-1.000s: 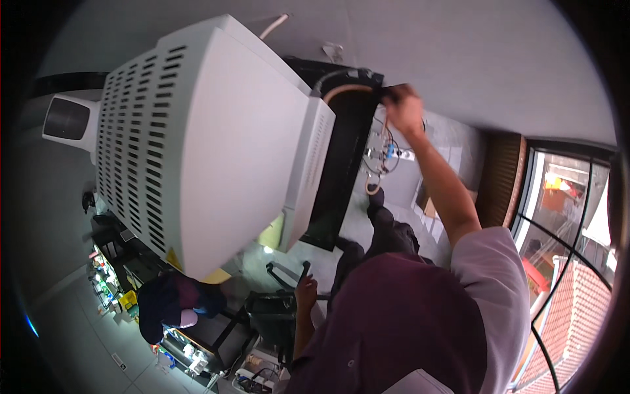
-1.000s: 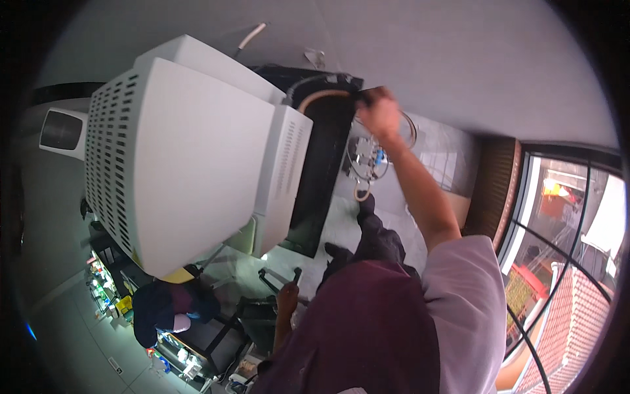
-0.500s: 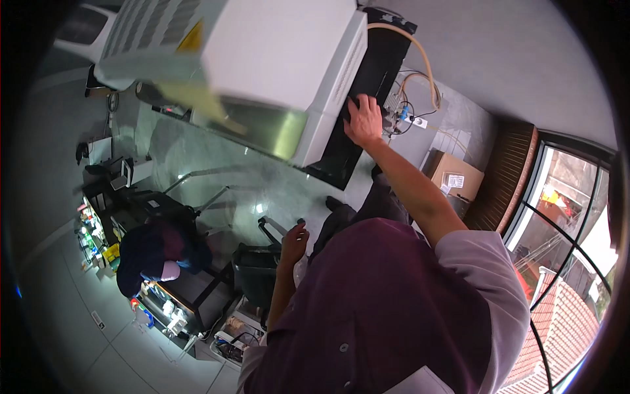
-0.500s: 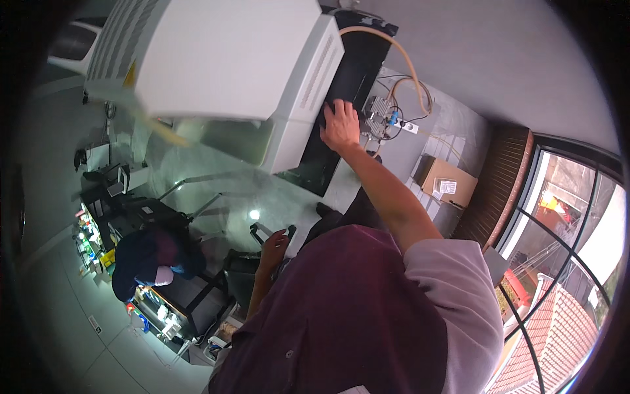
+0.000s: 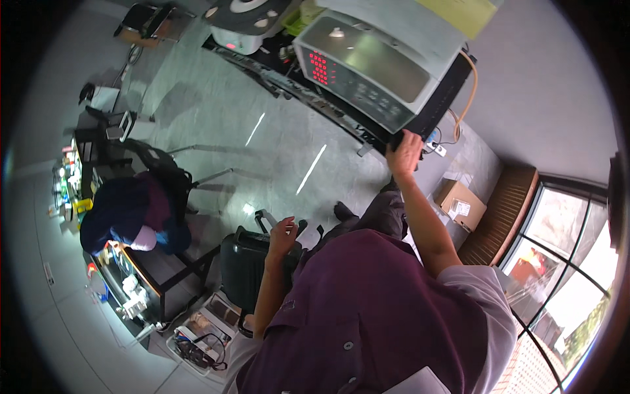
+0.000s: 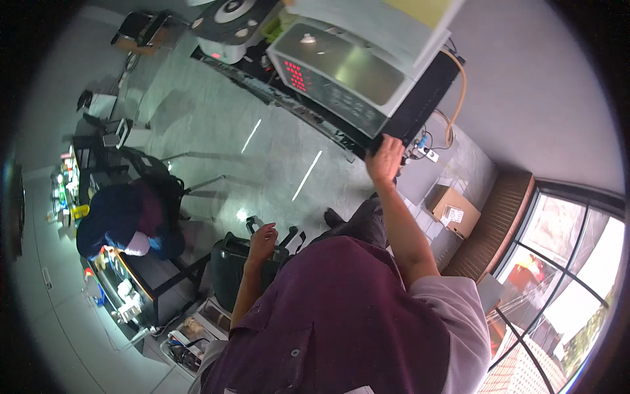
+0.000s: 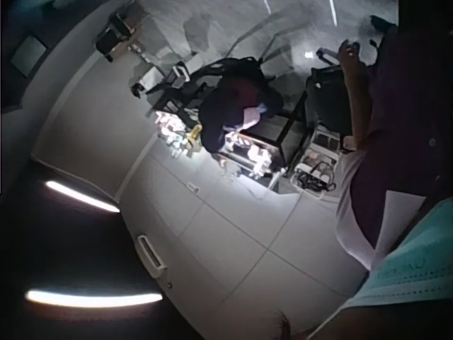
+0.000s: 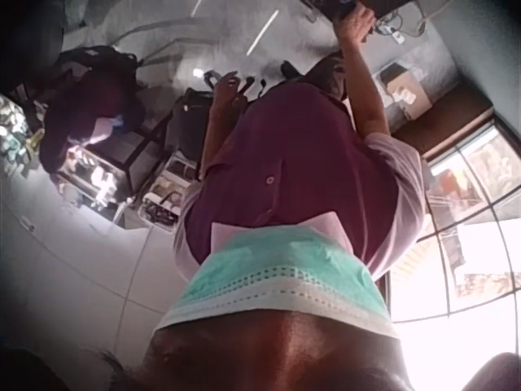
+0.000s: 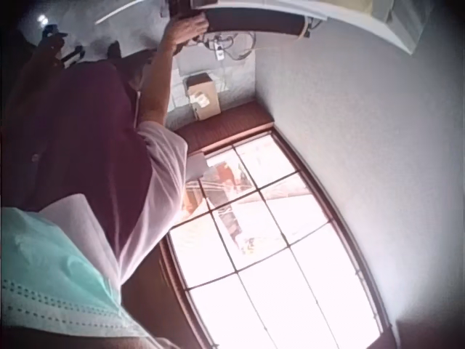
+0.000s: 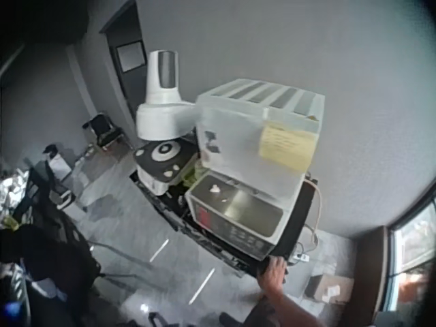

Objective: The person applies a substance to small dental prosthetics using a brush and a thin tool, then places the items into a laboratory furnace and operates the device controls.

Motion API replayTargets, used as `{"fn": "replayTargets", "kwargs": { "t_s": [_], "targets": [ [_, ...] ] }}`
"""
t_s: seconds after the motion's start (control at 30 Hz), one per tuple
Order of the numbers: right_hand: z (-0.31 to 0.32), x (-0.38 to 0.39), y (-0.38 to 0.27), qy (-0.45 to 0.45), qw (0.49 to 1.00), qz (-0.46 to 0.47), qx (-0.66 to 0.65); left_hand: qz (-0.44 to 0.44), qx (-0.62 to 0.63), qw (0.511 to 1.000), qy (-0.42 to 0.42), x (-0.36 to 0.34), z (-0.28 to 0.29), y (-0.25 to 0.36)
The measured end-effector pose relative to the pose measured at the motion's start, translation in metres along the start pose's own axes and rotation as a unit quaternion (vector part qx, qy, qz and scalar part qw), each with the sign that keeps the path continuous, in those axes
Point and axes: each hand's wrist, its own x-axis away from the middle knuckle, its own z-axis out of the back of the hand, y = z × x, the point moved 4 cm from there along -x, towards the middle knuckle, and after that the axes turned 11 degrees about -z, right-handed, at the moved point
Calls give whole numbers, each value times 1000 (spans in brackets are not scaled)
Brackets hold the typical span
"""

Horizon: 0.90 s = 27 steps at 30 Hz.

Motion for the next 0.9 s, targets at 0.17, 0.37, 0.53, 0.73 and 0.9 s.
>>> {"fn": "replayTargets", "kwargs": {
  "t_s": [0.17,0.37,0.53,0.73,0.9],
  "targets": [
    [11,23,-5,-19,999,-36,36,46,90,993,64,-1,29,-1],
    [1,38,-6,-14,994,-28,107,-149,96,979,103,-86,34,39],
    [-12,38,-25,-27,988,-108,104,-179,69,981,41,-173,33,106],
    [-18,31,-29,-39,984,-131,114,-242,86,966,22,-222,55,135],
    [-21,23,-44,-46,978,-171,113,-247,88,964,53,-262,80,144]
  ]
}}
